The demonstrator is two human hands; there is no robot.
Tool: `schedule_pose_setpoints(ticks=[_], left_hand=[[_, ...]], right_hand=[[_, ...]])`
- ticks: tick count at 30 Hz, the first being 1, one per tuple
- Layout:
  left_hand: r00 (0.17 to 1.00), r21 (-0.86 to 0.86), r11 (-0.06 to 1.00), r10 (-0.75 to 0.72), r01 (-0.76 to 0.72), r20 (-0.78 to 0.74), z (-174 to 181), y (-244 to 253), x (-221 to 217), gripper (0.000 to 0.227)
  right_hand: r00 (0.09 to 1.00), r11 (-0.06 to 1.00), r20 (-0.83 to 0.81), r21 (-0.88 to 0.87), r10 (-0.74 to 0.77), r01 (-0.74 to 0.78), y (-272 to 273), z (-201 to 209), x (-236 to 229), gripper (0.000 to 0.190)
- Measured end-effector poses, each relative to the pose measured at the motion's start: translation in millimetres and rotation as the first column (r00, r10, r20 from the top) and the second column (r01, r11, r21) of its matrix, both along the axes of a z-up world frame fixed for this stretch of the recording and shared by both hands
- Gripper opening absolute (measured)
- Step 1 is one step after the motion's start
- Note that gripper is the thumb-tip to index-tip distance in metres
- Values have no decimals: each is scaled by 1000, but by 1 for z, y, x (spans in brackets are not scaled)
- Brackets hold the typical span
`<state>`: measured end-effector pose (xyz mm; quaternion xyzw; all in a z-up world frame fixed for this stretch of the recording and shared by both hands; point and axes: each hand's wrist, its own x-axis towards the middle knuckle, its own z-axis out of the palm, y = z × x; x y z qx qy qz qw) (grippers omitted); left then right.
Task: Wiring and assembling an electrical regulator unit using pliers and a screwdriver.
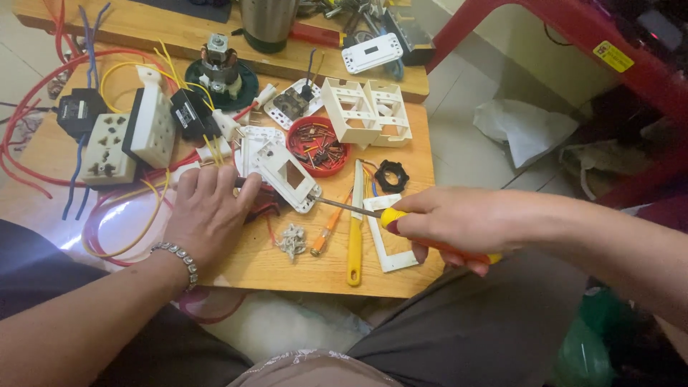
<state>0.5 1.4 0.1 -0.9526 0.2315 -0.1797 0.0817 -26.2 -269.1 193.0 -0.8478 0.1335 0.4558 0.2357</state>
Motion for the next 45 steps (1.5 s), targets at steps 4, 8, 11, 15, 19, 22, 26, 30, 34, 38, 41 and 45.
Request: schedule_pose_setpoints(ticks=[4, 8, 11, 15, 19, 22, 26, 30, 34, 38, 41, 45], left_hand=[[1000, -8, 1000, -1, 1, 21, -2, 0, 3, 31], [1000, -5, 1000, 17, -17, 18, -10, 1, 7, 34], [999, -6, 1000, 17, -17, 45, -10, 0, 7, 31], [998, -19, 1000, 17, -16, 65, -3, -1, 1, 26], [998, -20, 1000, -20, 21, 61, -4, 2, 1, 23], [996, -25, 999, -37, 39, 81, -1, 1, -3, 26], [994, 12, 1000, -18, 17, 104, -1, 1, -3, 25], [999, 11, 1000, -26, 26, 42, 5, 2, -6, 30], [999, 6, 1000, -17, 17, 46, -4, 2, 1, 31], [999, -3, 1000, 12, -12, 38, -1, 1, 2, 27], [1000, -8, 1000, 1, -2, -3, -4, 3, 3, 24], [999, -42, 999, -3, 1, -41, -7, 4, 8, 20]], right_hand=[[986, 983, 27, -86, 166, -163, 6, 1, -1, 45], [885, 833, 16, -344, 466, -433, 21, 11, -4, 39], [674, 560, -50, -512, 737, -651, 38, 20, -15, 33], [575, 455, -56, -551, 816, -700, 39, 20, -24, 34], [795, 718, 67, -479, 603, -505, 22, 10, -17, 57], [989, 998, 147, -49, -27, 35, 3, -2, -17, 71], [810, 757, -99, 306, -579, 578, -5, -17, -36, 36], [865, 837, -62, 228, -498, 498, -9, -20, -45, 38], [960, 953, 5, 127, -278, 276, 1, -10, -34, 35], [992, 995, 87, -9, -94, 95, 11, 1, -29, 37], [992, 996, 118, -85, 50, -40, 10, 2, -21, 36], [934, 907, 145, -325, 327, -268, 27, 19, -19, 33]])
